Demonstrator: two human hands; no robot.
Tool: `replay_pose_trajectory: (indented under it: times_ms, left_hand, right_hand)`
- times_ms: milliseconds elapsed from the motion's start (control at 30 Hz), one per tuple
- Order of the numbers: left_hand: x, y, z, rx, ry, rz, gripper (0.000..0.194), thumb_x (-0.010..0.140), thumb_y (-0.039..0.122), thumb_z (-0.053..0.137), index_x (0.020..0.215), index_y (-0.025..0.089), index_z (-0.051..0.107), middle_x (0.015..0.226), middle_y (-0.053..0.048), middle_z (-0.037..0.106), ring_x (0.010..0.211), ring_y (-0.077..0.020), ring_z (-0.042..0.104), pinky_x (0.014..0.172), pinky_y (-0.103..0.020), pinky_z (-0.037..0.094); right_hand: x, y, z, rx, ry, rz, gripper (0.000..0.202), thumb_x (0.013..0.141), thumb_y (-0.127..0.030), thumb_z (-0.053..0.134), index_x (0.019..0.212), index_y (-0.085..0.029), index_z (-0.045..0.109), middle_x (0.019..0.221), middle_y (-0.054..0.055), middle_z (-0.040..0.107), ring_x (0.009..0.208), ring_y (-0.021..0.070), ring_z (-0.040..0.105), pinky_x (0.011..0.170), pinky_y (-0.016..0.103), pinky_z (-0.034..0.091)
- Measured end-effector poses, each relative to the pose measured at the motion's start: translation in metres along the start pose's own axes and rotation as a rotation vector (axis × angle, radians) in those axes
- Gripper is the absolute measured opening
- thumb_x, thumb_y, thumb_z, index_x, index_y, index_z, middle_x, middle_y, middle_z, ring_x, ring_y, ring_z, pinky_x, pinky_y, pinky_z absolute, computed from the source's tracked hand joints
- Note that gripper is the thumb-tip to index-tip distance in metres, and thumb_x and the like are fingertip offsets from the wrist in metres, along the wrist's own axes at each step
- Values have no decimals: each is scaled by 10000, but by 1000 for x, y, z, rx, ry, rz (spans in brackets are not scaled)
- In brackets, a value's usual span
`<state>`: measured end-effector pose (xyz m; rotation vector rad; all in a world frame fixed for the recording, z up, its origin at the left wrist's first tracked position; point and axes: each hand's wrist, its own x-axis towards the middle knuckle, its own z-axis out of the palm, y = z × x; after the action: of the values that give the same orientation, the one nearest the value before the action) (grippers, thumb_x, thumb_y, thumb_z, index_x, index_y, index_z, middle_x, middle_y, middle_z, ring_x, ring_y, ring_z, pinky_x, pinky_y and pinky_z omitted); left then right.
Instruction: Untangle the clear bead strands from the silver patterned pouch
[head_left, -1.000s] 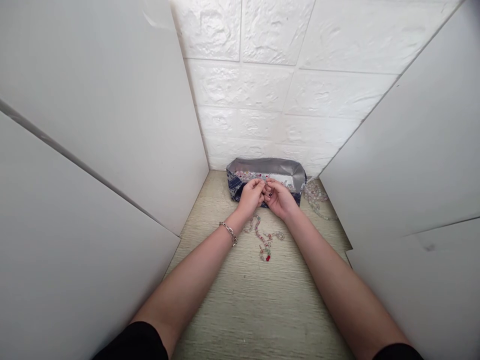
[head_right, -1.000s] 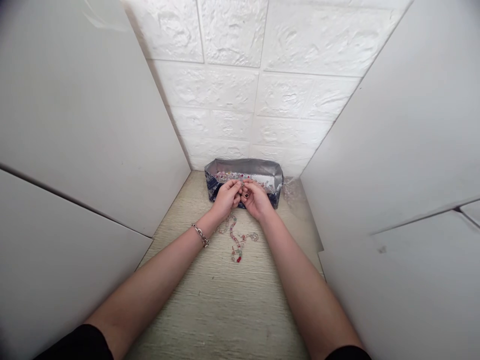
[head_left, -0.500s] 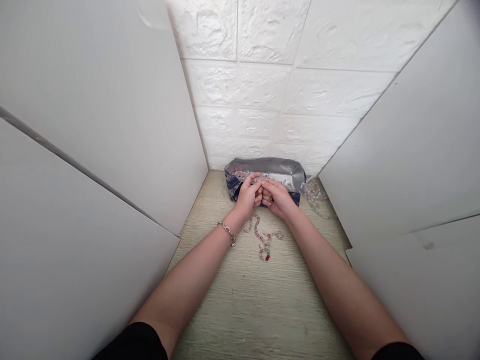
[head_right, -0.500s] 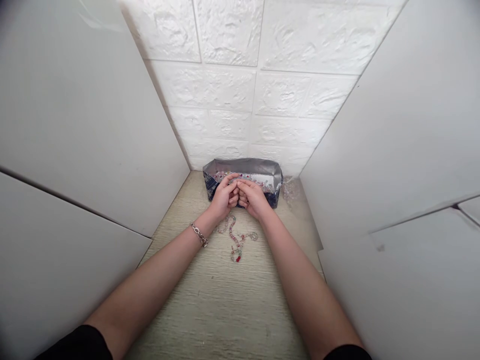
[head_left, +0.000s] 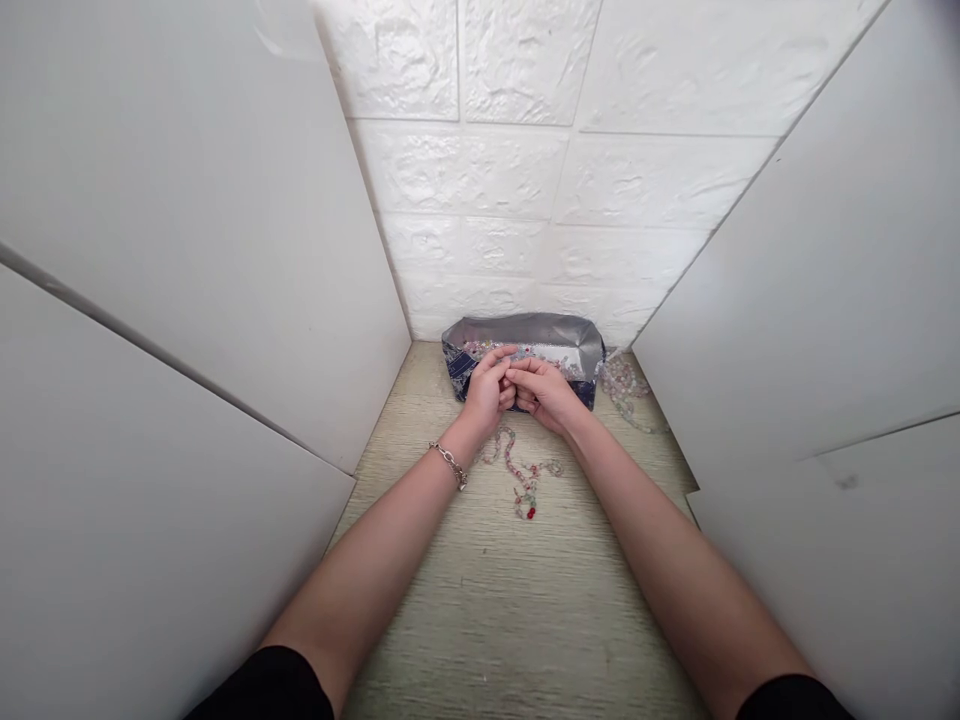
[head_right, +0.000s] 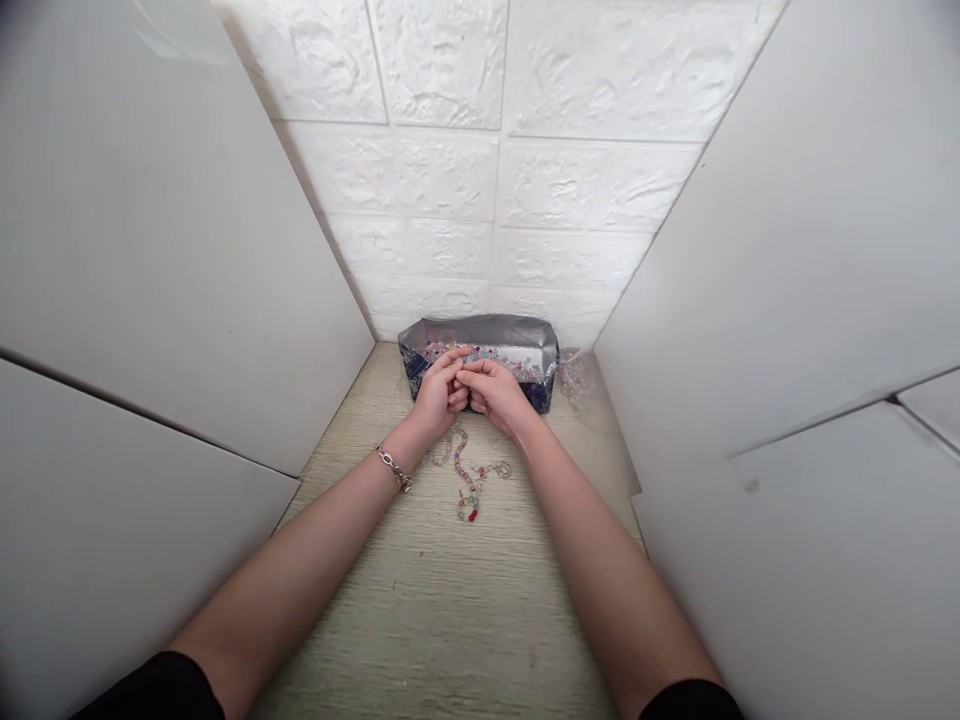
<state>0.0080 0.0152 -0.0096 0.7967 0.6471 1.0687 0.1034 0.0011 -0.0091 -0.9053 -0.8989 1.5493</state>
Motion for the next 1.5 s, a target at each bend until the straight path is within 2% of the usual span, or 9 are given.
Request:
replay_pose_trajectory:
  times_ms: [133,400,567,900,1100,1300,1500]
  left_hand:
    - [0,-1,0,27,8,-4,149,693,262,485,803,162,501,420,97,273,271,2,215,303,-145,106]
    - [1,0,2,24,5,-14,163,688,303,480,778,167,484,431,94,292,272,1,227,295,-142,109]
    - [2,0,1,15,-2,-26,132,665,228,455,782,173,479,435,92,302,269,-4,233,296,-148,102]
    - [3,0,-1,-7,1,-43,223,610,120,399,814,173,473,439,89,310,267,-9,225,298,-152,90]
    - [4,-2,-1,7,-4,-12,203,634,130,439,828,169,485,489,81,361,284,6,245,301,-149,99]
    - [4,-3,-1,4,-17,21,190,651,177,513,839,165,493,536,71,413,312,13,282,303,-144,116]
    - [0,0,2,49,4,30,189,663,224,547,835,169,495,515,79,418,297,23,233,306,-147,106]
  right_hand:
    - [0,-1,-1,-21,-6,24,184,593,-217,645,635,-148,480,475,-46,504,310,1,271,288,140,182]
    - [1,1,0,-3,6,21,177,636,-250,615,605,-137,482,473,-44,485,314,-3,263,293,142,176]
    - [1,1,0,-9,5,7,186,663,-268,596,589,-134,491,411,-60,407,314,4,256,299,143,184]
    - [3,4,-3,21,-15,-13,173,676,-279,593,630,-138,504,402,-79,331,327,11,229,303,143,194]
    - [5,4,-4,83,-29,-29,175,669,-272,603,631,-138,498,401,-90,290,326,7,212,297,136,184]
    - [5,2,0,151,55,-45,174,640,-254,625,658,-144,492,406,-99,290,326,7,213,293,131,188]
    - [5,0,1,192,107,-46,180,628,-247,623,654,-150,474,412,-100,314,327,8,216,296,132,190]
